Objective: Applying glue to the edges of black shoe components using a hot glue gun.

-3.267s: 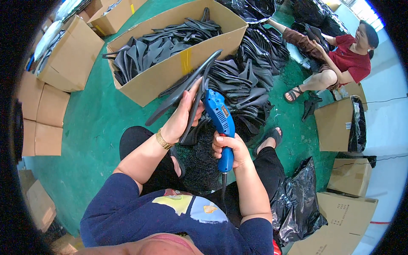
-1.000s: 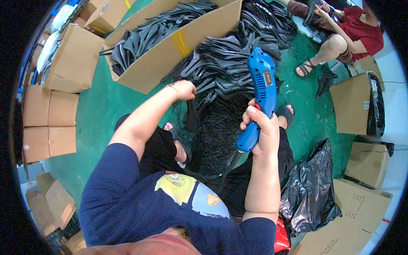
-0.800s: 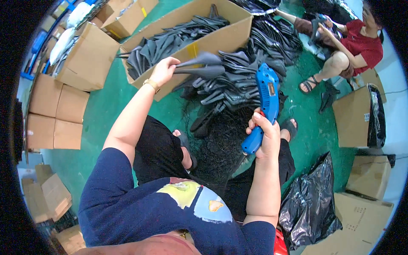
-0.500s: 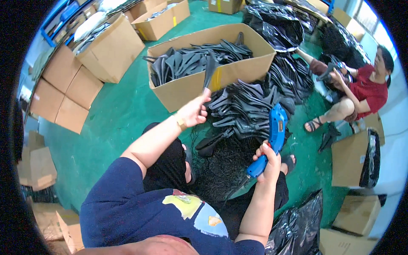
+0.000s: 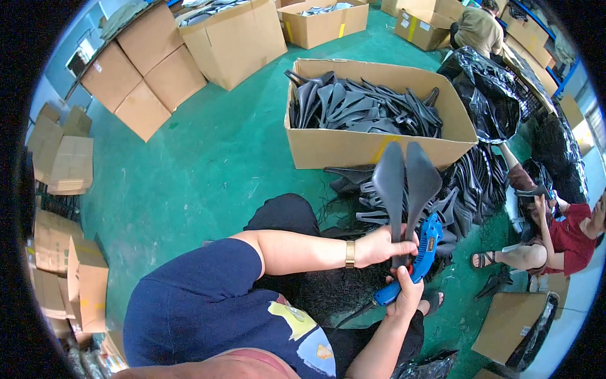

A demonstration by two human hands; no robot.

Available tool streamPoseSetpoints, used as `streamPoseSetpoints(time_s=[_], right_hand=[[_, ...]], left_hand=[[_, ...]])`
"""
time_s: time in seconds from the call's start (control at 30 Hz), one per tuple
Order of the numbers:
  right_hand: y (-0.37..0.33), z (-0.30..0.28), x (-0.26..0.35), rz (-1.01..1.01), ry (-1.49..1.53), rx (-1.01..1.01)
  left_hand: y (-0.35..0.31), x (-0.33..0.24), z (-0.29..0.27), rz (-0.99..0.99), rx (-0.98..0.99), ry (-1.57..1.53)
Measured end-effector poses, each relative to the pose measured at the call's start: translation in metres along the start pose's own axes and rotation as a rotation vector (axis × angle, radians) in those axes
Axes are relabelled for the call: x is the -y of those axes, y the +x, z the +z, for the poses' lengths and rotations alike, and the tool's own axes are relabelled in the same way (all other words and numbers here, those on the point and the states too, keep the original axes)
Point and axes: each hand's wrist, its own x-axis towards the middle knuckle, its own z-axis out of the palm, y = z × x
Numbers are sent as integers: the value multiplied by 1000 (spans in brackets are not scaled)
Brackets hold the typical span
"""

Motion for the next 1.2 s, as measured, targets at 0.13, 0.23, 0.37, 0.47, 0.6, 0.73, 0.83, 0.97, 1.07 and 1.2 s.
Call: streamPoseSetpoints(time_s=[0.13,0.23,0.37,0.47,0.6,0.73,0.83,0.97,1.07,1.2], right_hand=[[0,4,-2,-3,76,-16],[0,-9,-6,27,205,39],[-7,12,-4,11,172,59],[-9,16,3,51,167,158],[-17,15,17,47,187,310],[-28,5,18,210,84,375],[-32,7,11,314,48,394],[-32,13,7,364,44,395],[-30,15,7,424,106,410],[-28,14,2,390,168,390]], left_hand=[[-6,-7,-4,-104,168,-153],[-7,-15,-6,-136,279,-247],[-6,-10,-17,-75,192,84],[-12,-44,-12,-62,125,205],[2,-59,-35,33,-112,316],[17,-59,-55,100,-160,113],[20,-63,-57,95,-154,95],[15,-76,-49,83,-103,78],[13,-75,-48,92,-64,115],[9,-75,-40,55,-56,107]])
